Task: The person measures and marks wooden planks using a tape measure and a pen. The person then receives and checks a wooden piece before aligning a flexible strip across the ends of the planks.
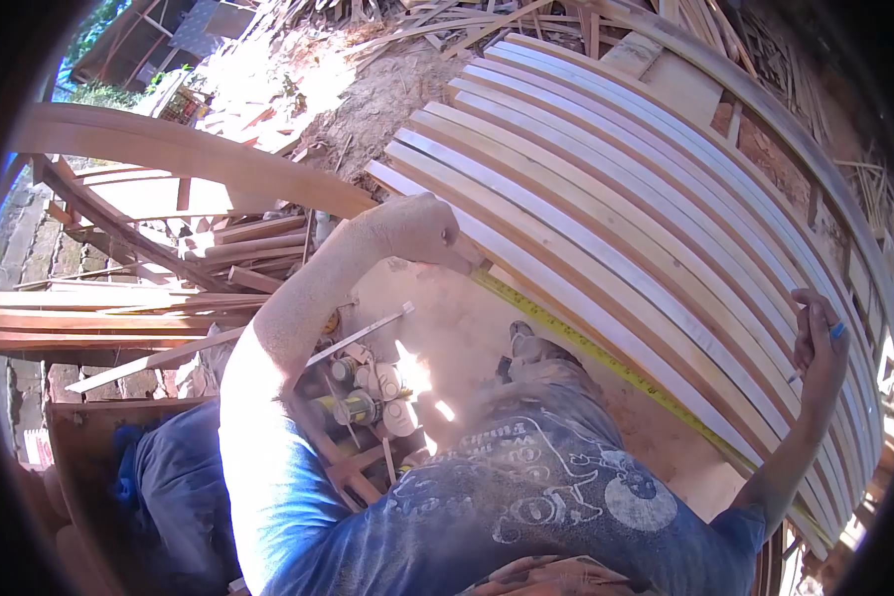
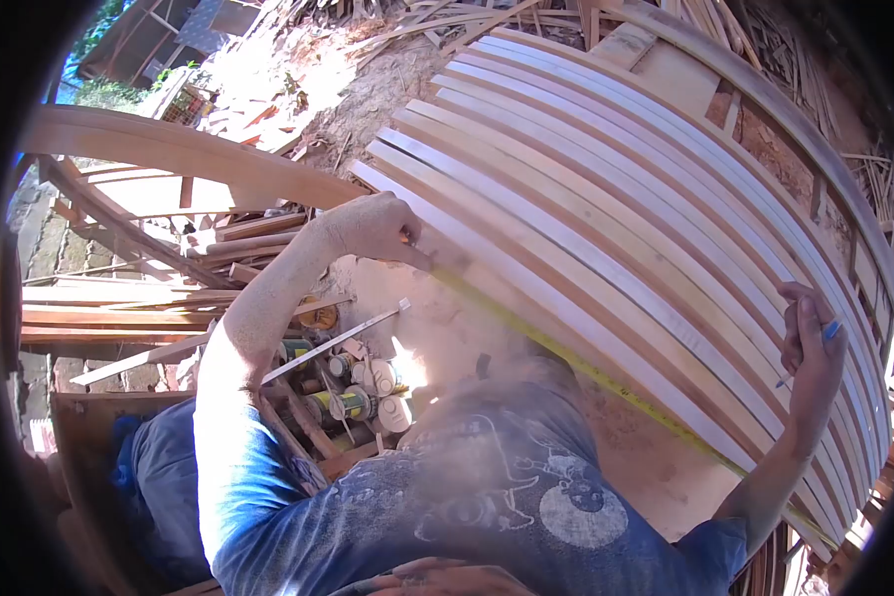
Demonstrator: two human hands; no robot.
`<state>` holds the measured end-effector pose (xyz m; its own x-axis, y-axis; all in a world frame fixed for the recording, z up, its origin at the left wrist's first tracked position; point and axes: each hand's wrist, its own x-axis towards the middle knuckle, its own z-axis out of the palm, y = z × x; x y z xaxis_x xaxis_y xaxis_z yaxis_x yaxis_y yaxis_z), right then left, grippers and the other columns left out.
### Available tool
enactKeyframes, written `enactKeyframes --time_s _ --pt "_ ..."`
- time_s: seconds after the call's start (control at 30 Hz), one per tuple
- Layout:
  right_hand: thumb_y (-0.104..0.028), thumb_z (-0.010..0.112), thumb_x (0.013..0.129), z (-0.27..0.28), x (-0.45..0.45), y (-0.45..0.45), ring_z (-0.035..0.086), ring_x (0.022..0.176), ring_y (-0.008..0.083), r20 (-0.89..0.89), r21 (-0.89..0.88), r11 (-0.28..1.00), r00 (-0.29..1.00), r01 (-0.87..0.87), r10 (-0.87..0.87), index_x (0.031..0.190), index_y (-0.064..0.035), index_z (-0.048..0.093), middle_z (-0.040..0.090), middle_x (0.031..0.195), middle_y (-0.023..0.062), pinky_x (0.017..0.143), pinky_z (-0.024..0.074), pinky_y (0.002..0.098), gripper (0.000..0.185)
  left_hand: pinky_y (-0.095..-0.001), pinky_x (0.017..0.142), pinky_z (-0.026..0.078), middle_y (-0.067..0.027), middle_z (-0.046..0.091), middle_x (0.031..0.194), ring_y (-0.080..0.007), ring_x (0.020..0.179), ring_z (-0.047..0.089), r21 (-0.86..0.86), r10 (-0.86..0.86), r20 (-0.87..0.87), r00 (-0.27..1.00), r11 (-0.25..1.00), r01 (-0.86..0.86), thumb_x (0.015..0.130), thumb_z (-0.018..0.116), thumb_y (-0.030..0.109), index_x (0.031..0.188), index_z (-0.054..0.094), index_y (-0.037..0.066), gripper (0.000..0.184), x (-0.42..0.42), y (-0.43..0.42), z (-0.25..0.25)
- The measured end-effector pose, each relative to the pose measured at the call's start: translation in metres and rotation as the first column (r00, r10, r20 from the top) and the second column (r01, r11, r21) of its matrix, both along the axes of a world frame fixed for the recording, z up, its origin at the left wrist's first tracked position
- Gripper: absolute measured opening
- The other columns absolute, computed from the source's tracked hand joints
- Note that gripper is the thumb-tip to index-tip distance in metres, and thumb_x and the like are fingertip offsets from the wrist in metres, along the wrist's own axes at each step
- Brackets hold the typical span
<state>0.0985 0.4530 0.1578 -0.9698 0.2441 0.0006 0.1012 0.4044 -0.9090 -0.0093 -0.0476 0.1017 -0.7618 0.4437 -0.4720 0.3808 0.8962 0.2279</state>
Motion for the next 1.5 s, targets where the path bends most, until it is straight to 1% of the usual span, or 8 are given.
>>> enactKeyframes --time_s 0.27,0.6,0.7,0.9,1.07,1.17,1.33,1.5 --pt "-0.026 0.045 0.101 0.002 -0.104 -0.102 0.042 0.065 0.0056 0.031 0.075 0.988 0.991 -0.135 0.133 0.107 0.0019 0.065 0.049 0.073 -0.0008 0.057 0.0324 0.0204 0.034 -0.0342 0.06 0.049 -0.0093 0.064 0.062 -0.0208 0.059 0.063 0.075 0.033 0.011 0.999 0.997 -0.034 0.071 0.079 0.045 0.077 0.072 0.002 0.044 -0.155 -0.17 -0.021" --pt "-0.033 0.041 0.103 -0.012 -0.135 -0.266 0.045 0.069 0.0093 -0.006 0.039 0.975 0.976 0.219 -0.219 0.102 0.0053 0.065 0.052 0.079 0.0022 0.064 0.0357 0.0238 0.045 -0.0342 0.06 0.048 -0.0088 0.065 0.065 -0.0184 0.061 0.061 0.061 -0.2 0.216 0.956 0.98 0.191 0.079 0.072 0.041 0.084 0.072 0.003 0.038 -0.293 -0.268 -0.082" --pt "-0.04 0.037 0.103 -0.007 -0.144 -0.312 0.045 0.067 0.0102 -0.058 -0.036 0.927 0.925 0.374 -0.375 0.099 0.0054 0.065 0.052 0.074 0.0029 0.066 0.0367 0.0244 0.054 -0.0351 0.063 0.05 -0.01 0.067 0.069 -0.0201 0.064 0.064 0.156 -0.34 0.2 0.919 0.937 0.313 0.082 0.069 0.036 0.087 0.072 0.004 0.033 -0.306 -0.27 -0.101" --pt "-0.052 0.024 0.103 -0.018 -0.122 -0.353 0.053 0.068 0.0139 0.159 -0.128 0.947 0.948 0.295 -0.274 0.095 0.0033 0.064 0.056 0.071 0.0061 0.064 0.0431 0.0263 0.068 -0.0367 0.068 0.052 -0.0123 0.069 0.073 -0.0238 0.069 0.067 0.228 -0.457 0.193 0.868 0.882 0.413 0.083 0.066 0.03 0.093 0.073 0.006 0.027 -0.323 -0.262 -0.127" --pt "-0.037 0.039 0.104 -0.035 -0.123 -0.386 0.053 0.068 0.0134 0.084 -0.078 0.936 0.938 0.344 -0.337 0.092 -0.0009 0.058 0.053 0.075 0.0047 0.062 0.0441 0.0251 0.043 -0.0365 0.069 0.052 -0.0121 0.07 0.074 -0.0218 0.069 0.067 0.165 -0.454 0.262 0.852 0.891 0.424 0.081 0.067 0.033 0.091 0.074 0.006 0.03 -0.34 -0.255 -0.136" --pt "-0.036 0.039 0.104 -0.055 -0.122 -0.389 0.05 0.068 0.012 0.055 -0.27 0.858 0.897 0.436 -0.439 0.087 -0.0027 0.055 0.048 0.073 0.0029 0.064 0.044 0.025 0.04 -0.0361 0.069 0.052 -0.0123 0.07 0.074 -0.0212 0.069 0.066 0.173 -0.458 0.296 0.838 0.889 0.425 0.081 0.067 0.036 0.089 0.074 0.005 0.033 -0.346 -0.255 -0.142" --pt "-0.027 0.042 0.102 -0.068 -0.137 -0.408 0.061 0.078 0.0145 0.067 -0.418 0.78 0.872 0.465 -0.484 0.122 0.0013 0.058 0.067 0.096 0.0121 0.069 0.0464 0.0262 0.038 -0.0358 0.068 0.051 -0.0124 0.069 0.073 -0.0205 0.07 0.066 0.155 -0.485 0.313 0.816 0.874 0.46 0.082 0.066 0.04 0.087 0.074 0.004 0.038 -0.348 -0.25 -0.136" --pt "-0.028 0.041 0.102 -0.092 -0.144 -0.398 0.059 0.08 0.0126 0.04 -0.278 0.858 0.898 0.431 -0.438 0.117 -0.0002 0.06 0.063 0.092 0.006 0.072 0.0461 0.0253 0.037 -0.039 0.073 0.051 -0.0165 0.07 0.081 -0.0283 0.078 0.068 0.1 -0.443 0.359 0.822 0.893 0.438 0.079 0.066 0.043 0.085 0.074 0.004 0.04 -0.346 -0.243 -0.121"
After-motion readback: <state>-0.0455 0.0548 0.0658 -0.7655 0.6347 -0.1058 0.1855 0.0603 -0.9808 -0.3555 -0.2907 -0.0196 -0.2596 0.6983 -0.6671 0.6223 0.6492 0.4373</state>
